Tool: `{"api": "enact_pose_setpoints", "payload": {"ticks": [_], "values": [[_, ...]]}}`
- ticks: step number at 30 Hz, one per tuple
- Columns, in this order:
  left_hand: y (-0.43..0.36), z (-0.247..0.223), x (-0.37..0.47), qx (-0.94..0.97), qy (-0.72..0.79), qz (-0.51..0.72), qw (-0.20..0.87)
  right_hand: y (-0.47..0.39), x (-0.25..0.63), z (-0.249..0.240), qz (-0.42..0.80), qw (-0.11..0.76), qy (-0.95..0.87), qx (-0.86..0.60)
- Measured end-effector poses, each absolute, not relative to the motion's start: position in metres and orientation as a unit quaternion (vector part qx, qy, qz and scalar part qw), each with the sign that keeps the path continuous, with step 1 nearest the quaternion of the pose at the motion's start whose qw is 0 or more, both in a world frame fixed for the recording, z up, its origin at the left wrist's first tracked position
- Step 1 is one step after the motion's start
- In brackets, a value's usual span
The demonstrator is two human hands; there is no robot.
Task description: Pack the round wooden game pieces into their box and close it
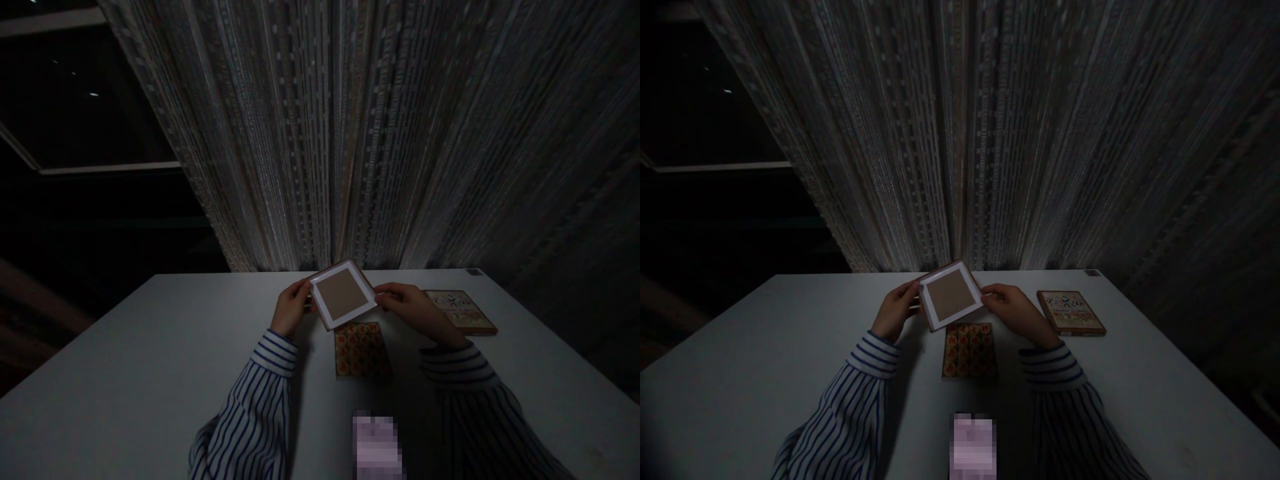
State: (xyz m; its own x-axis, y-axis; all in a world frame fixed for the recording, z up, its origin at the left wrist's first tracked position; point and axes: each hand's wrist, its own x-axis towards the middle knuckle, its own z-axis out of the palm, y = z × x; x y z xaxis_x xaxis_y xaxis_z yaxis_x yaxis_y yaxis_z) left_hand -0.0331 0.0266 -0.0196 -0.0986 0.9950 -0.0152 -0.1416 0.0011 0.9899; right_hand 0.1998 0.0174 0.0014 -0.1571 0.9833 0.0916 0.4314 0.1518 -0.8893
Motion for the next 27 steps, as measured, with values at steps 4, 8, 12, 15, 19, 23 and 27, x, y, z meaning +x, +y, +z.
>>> {"api": "enact_pose_setpoints", "payload": {"ticks": [4,8,12,15,19,23,27], "values": [[0.028,-0.018,-0.034,0.431,0.495,0.553,0.514,0.018,0.203,0.002,0.374,0.373,-0.669,-0.524],[0.029,-0.020,-0.034,0.423,0.502,0.555,0.511,0.020,0.205,0.003,0.368,0.359,-0.681,-0.522],[0.031,-0.023,-0.034,0.428,0.508,0.553,0.503,0.019,0.204,0.003,0.364,0.348,-0.682,-0.530],[0.033,-0.025,-0.034,0.428,0.511,0.554,0.500,0.020,0.204,0.002,0.364,0.349,-0.677,-0.536],[0.033,-0.025,-0.035,0.426,0.505,0.558,0.502,0.022,0.204,-0.001,0.358,0.356,-0.674,-0.540],[0.030,-0.020,-0.038,0.424,0.495,0.563,0.508,0.024,0.203,-0.003,0.365,0.372,-0.673,-0.524],[0.027,-0.015,-0.039,0.424,0.488,0.567,0.510,0.023,0.203,-0.003,0.363,0.367,-0.677,-0.525]]}}
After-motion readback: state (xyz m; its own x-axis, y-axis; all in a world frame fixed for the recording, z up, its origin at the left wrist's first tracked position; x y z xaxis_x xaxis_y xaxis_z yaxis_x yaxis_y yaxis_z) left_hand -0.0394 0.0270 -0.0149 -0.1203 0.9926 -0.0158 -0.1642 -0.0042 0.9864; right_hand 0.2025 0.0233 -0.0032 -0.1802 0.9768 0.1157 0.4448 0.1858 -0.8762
